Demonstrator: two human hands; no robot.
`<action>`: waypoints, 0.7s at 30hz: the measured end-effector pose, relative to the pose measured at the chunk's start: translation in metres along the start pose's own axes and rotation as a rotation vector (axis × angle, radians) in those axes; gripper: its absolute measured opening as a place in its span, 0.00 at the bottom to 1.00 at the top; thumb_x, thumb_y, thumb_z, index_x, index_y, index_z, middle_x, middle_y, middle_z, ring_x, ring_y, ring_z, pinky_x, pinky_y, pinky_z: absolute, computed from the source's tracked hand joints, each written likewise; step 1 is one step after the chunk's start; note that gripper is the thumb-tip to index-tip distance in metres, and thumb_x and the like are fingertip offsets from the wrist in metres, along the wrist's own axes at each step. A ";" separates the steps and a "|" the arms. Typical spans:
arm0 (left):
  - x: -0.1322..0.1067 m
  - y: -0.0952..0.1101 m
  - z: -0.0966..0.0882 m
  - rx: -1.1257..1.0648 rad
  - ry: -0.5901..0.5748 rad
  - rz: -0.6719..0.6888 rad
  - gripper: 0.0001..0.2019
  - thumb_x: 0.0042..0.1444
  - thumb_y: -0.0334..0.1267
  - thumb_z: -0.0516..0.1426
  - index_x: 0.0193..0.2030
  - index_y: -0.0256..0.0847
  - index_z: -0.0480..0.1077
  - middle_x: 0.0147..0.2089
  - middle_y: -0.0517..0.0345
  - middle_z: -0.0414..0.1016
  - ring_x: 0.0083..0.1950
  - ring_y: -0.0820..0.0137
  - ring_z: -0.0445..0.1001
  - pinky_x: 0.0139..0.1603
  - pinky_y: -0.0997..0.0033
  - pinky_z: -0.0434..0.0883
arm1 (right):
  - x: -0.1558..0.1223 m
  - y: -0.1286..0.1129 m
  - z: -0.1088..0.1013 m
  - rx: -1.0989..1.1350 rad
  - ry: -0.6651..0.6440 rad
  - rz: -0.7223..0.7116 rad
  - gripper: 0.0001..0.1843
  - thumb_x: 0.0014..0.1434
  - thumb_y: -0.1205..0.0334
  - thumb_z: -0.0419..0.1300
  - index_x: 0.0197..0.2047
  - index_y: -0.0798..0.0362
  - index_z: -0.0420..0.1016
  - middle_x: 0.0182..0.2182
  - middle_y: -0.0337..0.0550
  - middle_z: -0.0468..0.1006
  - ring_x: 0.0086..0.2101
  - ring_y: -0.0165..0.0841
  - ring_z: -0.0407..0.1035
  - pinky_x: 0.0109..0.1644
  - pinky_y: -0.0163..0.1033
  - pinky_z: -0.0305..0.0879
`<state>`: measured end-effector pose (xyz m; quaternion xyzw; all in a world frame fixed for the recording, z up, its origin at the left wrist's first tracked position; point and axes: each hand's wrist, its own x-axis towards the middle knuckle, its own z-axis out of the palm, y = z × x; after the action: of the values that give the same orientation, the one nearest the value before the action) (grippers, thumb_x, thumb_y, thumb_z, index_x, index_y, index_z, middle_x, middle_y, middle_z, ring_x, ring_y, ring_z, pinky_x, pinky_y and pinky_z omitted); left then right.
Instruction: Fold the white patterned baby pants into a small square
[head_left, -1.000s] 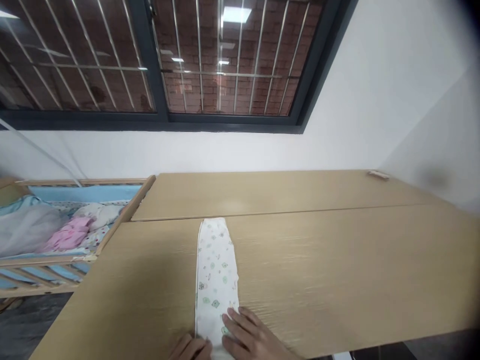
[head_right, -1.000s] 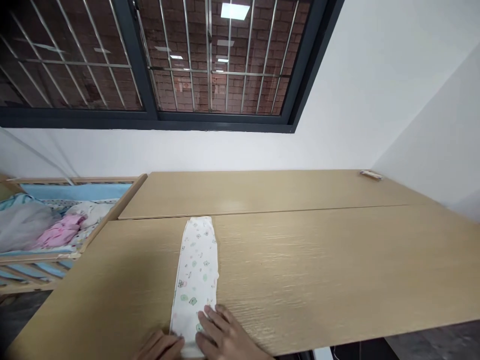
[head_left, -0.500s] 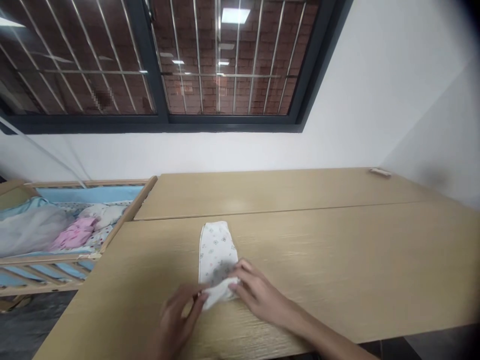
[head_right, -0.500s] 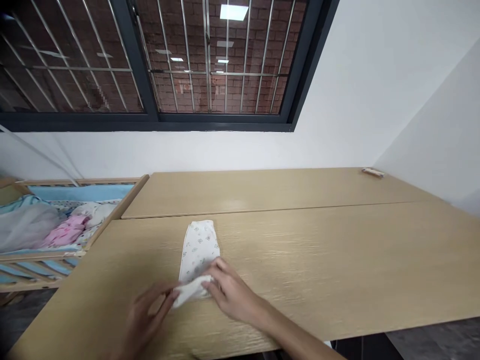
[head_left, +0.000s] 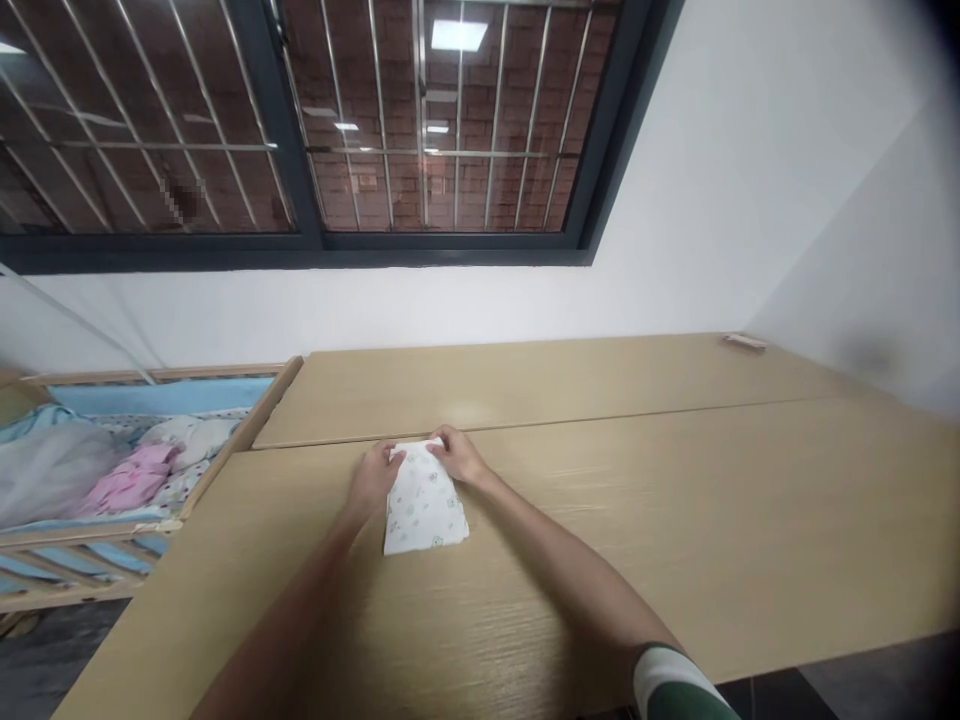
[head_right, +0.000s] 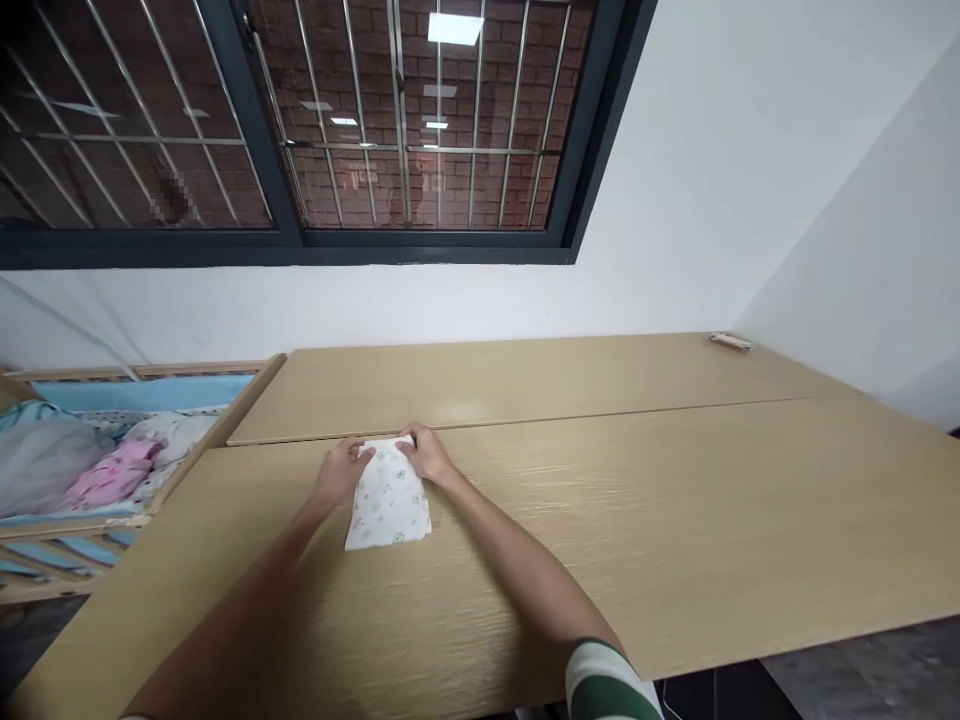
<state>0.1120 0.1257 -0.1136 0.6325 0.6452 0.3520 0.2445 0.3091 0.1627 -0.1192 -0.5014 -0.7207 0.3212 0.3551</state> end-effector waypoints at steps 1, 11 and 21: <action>0.004 -0.001 0.004 0.035 0.004 -0.010 0.12 0.62 0.42 0.57 0.46 0.37 0.73 0.39 0.49 0.81 0.41 0.60 0.79 0.43 0.63 0.74 | 0.004 0.006 0.004 -0.023 -0.002 0.011 0.05 0.62 0.63 0.59 0.41 0.54 0.74 0.31 0.37 0.75 0.31 0.31 0.67 0.36 0.35 0.64; -0.114 0.017 0.019 0.462 0.090 0.308 0.22 0.69 0.47 0.50 0.61 0.36 0.68 0.63 0.40 0.71 0.60 0.48 0.70 0.61 0.45 0.68 | -0.035 -0.042 -0.015 -0.346 -0.165 -0.390 0.23 0.72 0.54 0.53 0.66 0.53 0.65 0.63 0.56 0.67 0.62 0.45 0.62 0.66 0.51 0.60; -0.201 0.003 0.057 0.659 0.034 0.388 0.21 0.67 0.54 0.52 0.56 0.46 0.78 0.53 0.45 0.80 0.59 0.47 0.73 0.64 0.37 0.63 | -0.091 -0.053 0.029 -0.297 -0.787 -0.716 0.31 0.75 0.49 0.47 0.74 0.54 0.55 0.72 0.52 0.55 0.72 0.39 0.45 0.75 0.48 0.44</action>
<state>0.1734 -0.0645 -0.1734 0.7817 0.5958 0.1761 -0.0540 0.2814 0.0580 -0.1088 -0.1117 -0.9621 0.2385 0.0714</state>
